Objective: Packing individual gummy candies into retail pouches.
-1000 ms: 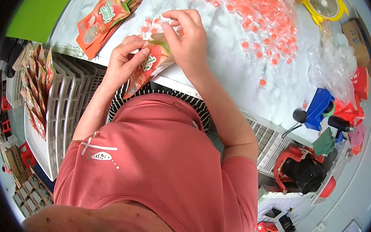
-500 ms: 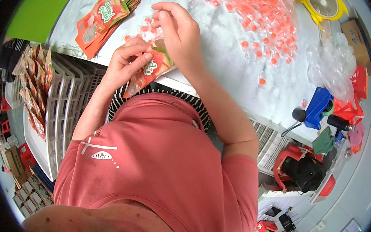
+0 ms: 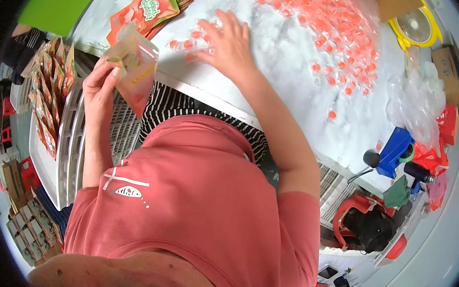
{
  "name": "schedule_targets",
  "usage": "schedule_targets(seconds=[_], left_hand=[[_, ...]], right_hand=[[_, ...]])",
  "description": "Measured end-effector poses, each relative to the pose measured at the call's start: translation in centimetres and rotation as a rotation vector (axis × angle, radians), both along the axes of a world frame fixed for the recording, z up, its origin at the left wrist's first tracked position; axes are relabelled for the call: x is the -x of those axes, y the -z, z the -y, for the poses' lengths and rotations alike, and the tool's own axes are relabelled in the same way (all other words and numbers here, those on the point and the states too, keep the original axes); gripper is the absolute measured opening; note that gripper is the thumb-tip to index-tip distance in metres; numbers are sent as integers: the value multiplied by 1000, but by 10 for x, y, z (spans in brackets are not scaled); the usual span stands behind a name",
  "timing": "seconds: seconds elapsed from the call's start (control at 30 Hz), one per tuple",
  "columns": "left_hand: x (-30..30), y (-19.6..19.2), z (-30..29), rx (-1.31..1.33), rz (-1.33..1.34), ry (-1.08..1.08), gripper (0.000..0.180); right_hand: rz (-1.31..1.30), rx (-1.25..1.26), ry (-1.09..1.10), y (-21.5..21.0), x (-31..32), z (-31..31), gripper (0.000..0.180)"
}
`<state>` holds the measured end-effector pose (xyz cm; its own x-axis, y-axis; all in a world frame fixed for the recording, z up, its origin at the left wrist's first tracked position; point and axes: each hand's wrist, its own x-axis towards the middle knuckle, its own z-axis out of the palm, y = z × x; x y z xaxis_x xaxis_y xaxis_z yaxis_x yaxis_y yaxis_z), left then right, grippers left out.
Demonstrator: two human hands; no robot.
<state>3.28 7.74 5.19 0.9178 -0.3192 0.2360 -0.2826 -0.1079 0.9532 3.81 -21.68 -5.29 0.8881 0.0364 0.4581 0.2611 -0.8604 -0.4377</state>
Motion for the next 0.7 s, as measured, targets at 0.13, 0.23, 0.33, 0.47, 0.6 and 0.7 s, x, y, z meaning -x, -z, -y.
schedule_targets(seconds=[0.13,0.23,0.33,0.47,0.6,0.7], left_hand=[[0,3,-19,49,-17,-50,15],[3,5,-25,31,-8,-57,15],[3,12,-27,21,-21,-53,15],[2,15,-21,18,-55,-14,14],[-1,13,-9,20,-91,33,14],[-7,24,-6,-51,-14,36,14]], right_hand=[[-137,171,-91,28,-18,-20,83],[-185,196,-125,30,-18,-24,78],[-107,200,-154,29,-16,-26,60],[15,230,-156,26,-13,-26,28],[167,202,-160,36,-13,-18,19],[216,150,-144,40,-14,-15,14]])
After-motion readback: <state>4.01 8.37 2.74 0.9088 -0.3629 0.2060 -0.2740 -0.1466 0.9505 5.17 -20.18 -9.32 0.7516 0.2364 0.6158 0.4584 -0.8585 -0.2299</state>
